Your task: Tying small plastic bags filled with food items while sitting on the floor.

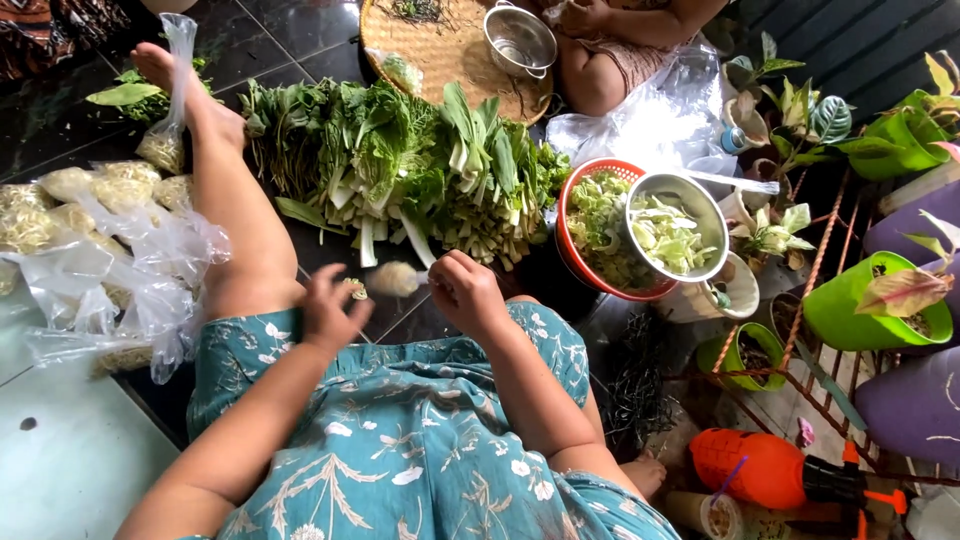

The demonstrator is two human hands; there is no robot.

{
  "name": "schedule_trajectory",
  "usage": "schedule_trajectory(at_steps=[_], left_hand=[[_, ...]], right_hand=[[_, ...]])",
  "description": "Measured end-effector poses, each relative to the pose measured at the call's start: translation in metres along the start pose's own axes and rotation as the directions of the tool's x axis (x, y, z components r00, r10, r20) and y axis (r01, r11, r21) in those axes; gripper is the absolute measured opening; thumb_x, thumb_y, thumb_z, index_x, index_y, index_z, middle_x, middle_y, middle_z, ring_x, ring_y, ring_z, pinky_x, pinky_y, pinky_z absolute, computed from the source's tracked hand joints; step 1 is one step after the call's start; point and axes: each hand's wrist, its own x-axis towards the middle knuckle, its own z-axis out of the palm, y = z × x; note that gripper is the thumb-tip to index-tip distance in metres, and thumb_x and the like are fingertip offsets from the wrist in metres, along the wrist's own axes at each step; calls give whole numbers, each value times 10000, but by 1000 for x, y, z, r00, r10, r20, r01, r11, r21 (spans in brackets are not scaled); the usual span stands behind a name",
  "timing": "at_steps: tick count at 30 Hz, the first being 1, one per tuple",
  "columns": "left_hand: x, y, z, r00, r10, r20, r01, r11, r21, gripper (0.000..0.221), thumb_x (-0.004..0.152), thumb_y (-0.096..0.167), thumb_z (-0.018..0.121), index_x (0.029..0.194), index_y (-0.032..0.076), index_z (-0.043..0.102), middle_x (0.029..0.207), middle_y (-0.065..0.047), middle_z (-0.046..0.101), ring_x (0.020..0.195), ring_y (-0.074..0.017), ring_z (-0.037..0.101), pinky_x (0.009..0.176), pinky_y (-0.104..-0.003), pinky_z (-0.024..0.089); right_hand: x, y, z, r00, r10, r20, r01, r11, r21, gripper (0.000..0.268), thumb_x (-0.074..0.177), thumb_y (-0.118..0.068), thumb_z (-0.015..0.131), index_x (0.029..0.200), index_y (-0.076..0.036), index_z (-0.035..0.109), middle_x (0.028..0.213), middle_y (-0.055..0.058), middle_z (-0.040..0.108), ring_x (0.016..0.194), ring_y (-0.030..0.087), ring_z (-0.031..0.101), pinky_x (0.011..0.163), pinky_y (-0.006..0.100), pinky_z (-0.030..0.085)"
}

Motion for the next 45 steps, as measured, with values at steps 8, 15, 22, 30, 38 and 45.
schedule_trajectory(at_steps=[8,15,22,30,38,45], left_hand=[[-8,-37,16,973,228,-40,-201,918,342,474,664,432,863,1062,210,735,1299,-61,623,1173,-309,625,1018,-464,496],[-10,-34,12,986,160,49,-167,937,306,581,703,579,828,1138,206,734,1185,-36,671,1126,-276,658,1013,-448,500],[-2,34,12,971,165,172,-167,986,-2,720,715,604,828,1294,200,689,1191,-86,687,1073,-309,697,958,-456,541],[26,45,14,931,337,143,-350,933,79,173,889,251,713,1012,131,722,1025,-89,714,919,-320,726,834,-427,577],[135,47,-98,956,-124,-266,166,976,140,361,1047,164,518,771,-4,678,716,-266,652,764,-491,647,702,-554,479],[180,7,-192,865,-309,-396,168,921,-352,170,976,222,651,991,56,621,986,-43,642,906,-127,594,853,-243,517]], right_hand=[[9,-3,-4,999,-21,-40,21,1000,-6,184,819,35,679,899,-114,607,846,63,613,608,305,637,546,367,546],[10,-8,-12,1000,-21,7,20,999,41,155,848,28,675,910,-100,614,842,81,615,606,316,636,550,368,544],[9,-34,-12,981,-33,190,4,989,147,145,828,29,674,911,-73,614,782,101,564,572,351,607,524,401,527],[-4,-38,11,975,-19,223,-25,981,192,260,802,-16,720,1044,-99,670,863,101,611,585,324,627,555,399,540],[-21,-22,10,998,31,59,-40,986,162,202,867,-37,707,1048,-88,633,1121,138,605,710,293,657,650,404,564],[-54,-3,19,991,80,103,-92,989,117,180,835,-46,746,981,-74,644,1052,133,633,664,299,674,598,401,569]])
